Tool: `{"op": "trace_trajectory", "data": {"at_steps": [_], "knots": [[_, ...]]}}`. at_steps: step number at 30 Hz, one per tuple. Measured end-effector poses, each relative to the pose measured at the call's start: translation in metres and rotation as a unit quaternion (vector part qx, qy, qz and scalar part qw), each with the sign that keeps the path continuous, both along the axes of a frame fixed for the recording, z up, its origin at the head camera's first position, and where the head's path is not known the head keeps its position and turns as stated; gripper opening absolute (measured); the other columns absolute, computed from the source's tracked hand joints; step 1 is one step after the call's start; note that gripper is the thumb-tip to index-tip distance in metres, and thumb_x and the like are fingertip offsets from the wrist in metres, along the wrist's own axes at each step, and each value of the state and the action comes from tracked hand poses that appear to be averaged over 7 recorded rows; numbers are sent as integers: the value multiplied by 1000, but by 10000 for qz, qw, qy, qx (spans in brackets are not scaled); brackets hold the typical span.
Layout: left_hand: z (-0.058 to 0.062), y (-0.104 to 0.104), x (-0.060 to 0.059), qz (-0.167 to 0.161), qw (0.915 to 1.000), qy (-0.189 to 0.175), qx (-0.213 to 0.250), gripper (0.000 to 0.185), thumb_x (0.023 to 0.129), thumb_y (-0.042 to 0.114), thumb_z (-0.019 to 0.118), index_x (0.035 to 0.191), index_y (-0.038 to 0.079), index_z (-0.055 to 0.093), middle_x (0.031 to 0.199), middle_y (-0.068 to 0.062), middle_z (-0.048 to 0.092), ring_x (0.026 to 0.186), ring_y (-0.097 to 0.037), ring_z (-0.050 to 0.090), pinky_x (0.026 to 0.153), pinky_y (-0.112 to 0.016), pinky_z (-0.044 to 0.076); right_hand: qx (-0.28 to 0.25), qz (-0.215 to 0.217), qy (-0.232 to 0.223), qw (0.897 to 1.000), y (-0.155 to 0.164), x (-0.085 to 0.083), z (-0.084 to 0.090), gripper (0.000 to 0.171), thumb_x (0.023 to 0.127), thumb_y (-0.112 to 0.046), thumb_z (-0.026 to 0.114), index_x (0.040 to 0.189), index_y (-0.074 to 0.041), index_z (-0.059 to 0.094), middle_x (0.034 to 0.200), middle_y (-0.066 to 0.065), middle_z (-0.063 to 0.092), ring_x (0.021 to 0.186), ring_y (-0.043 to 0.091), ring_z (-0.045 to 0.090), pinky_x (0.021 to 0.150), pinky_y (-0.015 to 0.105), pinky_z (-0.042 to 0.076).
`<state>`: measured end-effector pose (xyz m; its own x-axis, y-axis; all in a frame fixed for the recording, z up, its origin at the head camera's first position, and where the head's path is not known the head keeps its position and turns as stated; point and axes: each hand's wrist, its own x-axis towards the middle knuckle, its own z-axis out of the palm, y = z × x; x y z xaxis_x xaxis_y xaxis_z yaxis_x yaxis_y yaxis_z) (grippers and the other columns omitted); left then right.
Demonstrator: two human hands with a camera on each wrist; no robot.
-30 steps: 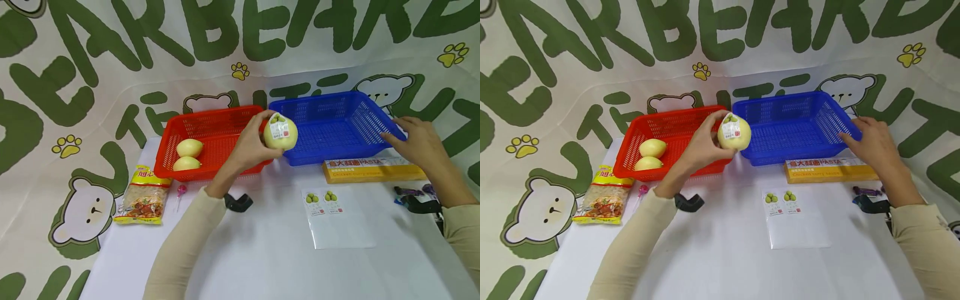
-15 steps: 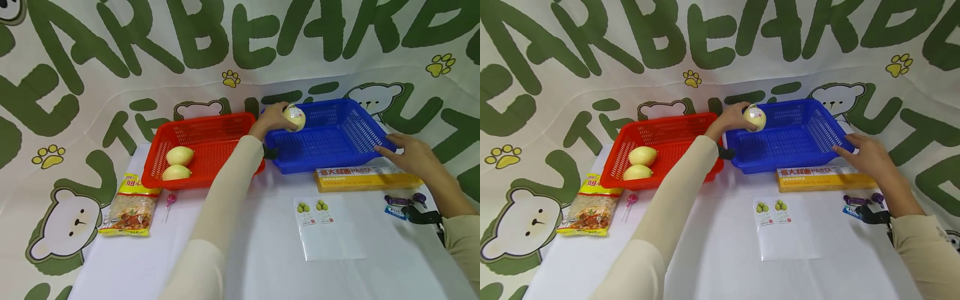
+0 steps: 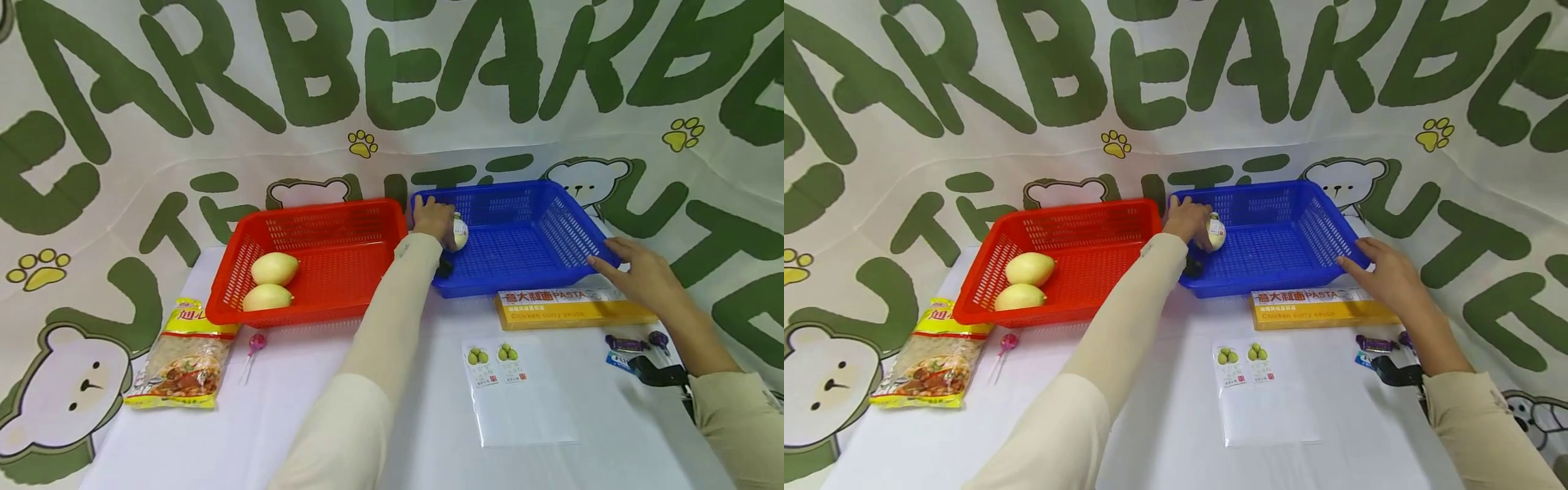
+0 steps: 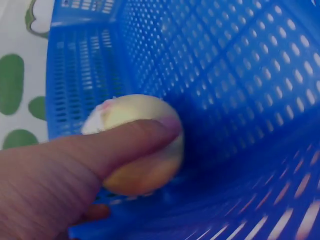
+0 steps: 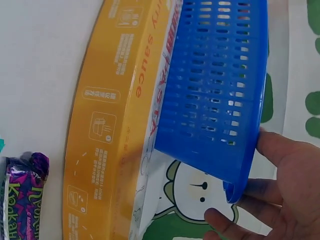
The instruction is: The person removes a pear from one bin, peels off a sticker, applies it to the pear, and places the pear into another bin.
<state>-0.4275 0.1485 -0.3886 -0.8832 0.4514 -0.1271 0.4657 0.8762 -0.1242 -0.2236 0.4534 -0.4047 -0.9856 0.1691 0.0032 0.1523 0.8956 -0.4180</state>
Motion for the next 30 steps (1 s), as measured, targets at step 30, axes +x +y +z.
{"op": "trace_trajectory", "data": {"at_steps": [30], "knots": [[0,-283,113,993,8469,1728,4929,39,95,31,66,130,14,67,135,-7,60,126,-28,46,103,-53,35,495,-611,519,9956,54,4,25,84,104,-55,37,153,8,13,159,33,4,141,58,9,105,75,10]]}}
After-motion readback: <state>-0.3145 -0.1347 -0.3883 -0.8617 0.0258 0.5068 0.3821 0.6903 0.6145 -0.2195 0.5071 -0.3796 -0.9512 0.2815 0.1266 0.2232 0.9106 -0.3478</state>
